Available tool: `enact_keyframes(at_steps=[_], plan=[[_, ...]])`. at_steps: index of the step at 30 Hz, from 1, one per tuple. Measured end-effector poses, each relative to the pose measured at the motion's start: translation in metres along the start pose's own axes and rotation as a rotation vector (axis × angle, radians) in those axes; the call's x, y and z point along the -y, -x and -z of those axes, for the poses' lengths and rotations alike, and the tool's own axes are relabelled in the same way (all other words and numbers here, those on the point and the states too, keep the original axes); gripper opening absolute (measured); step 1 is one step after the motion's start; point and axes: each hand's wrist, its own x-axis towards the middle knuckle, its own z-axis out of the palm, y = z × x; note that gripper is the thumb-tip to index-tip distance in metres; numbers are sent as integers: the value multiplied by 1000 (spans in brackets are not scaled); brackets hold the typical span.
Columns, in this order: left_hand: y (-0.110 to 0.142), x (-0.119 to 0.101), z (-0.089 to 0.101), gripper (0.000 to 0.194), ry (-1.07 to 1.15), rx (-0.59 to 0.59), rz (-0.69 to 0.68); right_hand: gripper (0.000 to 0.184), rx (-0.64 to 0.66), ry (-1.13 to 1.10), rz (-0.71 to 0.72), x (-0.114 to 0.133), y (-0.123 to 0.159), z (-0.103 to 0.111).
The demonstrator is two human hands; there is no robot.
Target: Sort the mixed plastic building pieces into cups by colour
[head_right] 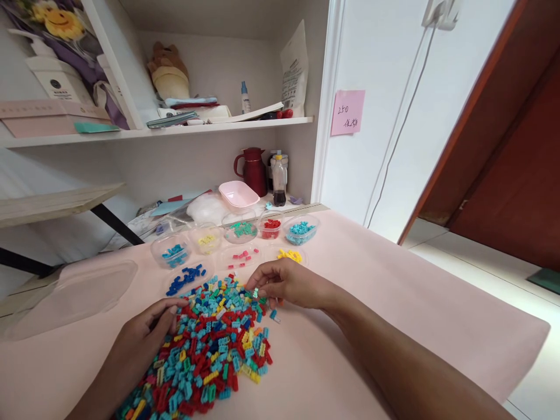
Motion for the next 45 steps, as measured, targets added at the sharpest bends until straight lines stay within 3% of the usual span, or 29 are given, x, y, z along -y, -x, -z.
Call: enact_keyframes(at_steps=[27, 31, 35, 39, 40, 45], plan=[[2, -2, 1, 38, -25, 5, -5, 21, -13, -55, 23, -6, -2, -1], [1, 0, 0, 36, 40, 1, -14, 21, -49, -62, -31, -8, -10, 0], [-1, 2, -1, 35, 90, -2, -4, 18, -216, -1, 5, 8, -43, 20], [-3, 6, -1, 35, 147, -7, 9, 12, -631, 68, 109, 36, -97, 53], [-4, 7, -1, 36, 166, -8, 22, 12, -684, 75, 117, 41, -109, 60], [-5, 12, 0, 40, 253, -5, 80, 8, -740, 35, 120, 48, -135, 75]])
